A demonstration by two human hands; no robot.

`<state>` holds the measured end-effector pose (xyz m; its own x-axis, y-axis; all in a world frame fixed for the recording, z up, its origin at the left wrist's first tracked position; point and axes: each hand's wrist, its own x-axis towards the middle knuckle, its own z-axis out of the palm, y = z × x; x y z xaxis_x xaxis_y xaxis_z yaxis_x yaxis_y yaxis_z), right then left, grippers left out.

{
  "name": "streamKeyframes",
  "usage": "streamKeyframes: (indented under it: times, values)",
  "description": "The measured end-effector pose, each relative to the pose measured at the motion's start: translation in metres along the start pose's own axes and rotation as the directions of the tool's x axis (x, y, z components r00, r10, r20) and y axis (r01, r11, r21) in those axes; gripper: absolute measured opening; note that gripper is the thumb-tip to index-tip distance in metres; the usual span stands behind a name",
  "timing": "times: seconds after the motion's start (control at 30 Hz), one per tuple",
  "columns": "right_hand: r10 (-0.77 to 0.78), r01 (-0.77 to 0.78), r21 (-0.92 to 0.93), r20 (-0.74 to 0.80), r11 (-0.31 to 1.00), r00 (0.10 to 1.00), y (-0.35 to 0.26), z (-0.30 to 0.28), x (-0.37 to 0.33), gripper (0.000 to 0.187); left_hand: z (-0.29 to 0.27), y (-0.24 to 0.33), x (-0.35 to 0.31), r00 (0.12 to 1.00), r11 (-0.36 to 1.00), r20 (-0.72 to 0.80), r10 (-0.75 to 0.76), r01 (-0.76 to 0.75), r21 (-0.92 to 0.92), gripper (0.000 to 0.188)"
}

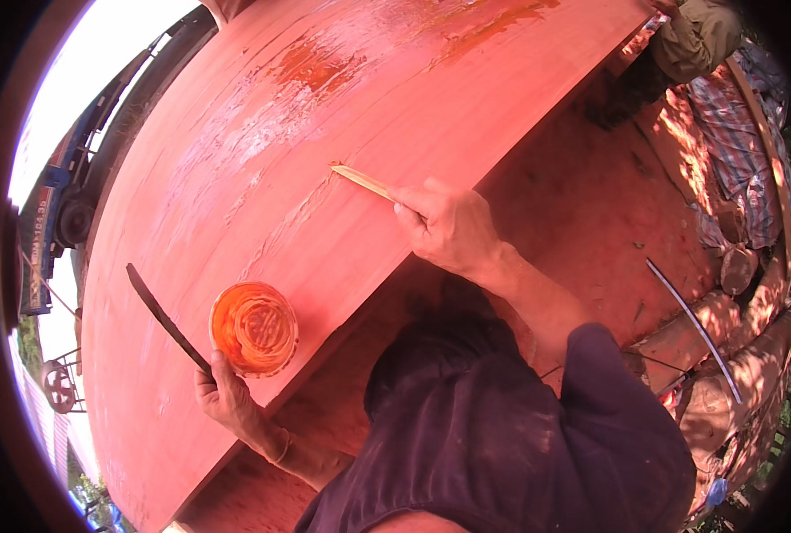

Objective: The person repeatedly scoops orange resin from a small container with a wooden stick and spreads it in thin lines across a large pink curved surface. Other workers are visible nearby performing similar spreading actions on the same surface.

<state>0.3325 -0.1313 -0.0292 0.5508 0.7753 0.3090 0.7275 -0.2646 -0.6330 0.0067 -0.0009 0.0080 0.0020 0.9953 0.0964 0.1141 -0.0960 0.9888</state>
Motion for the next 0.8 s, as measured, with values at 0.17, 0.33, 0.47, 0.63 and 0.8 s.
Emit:
streamKeyframes:
  times: [0.17, 0.33, 0.47, 0.63, 0.8]
  values:
    - [-0.185, 0.194, -0.198, 0.06, 0.961, 0.981, 0.002, -0.007, 0.007, 0.025, 0.002, 0.0, 0.0, 1.0, 1.0, -0.004, 0.004, -0.004, -0.028, 0.016]
    - [-0.198, 0.209, -0.252, 0.071, 0.945, 0.978, 0.017, -0.029, 0.011, 0.023, 0.005, 0.004, -0.002, 1.0, 1.0, -0.007, 0.005, -0.005, 0.002, 0.013]
    - [-0.139, 0.133, -0.222, -0.012, 0.966, 0.99, 0.021, -0.033, 0.016, 0.018, 0.008, 0.006, -0.003, 0.999, 1.0, -0.034, -0.003, 0.003, 0.0, 0.013]
    - [-0.294, 0.301, -0.163, 0.063, 0.94, 0.954, 0.018, -0.02, 0.021, 0.018, 0.008, 0.007, -0.003, 1.0, 1.0, -0.025, -0.014, 0.014, 0.009, 0.013]
    - [-0.349, 0.366, -0.295, 0.112, 0.883, 0.931, 0.03, -0.026, 0.032, 0.018, 0.005, 0.004, 0.002, 1.0, 0.999, -0.008, -0.029, 0.029, 0.014, 0.015]
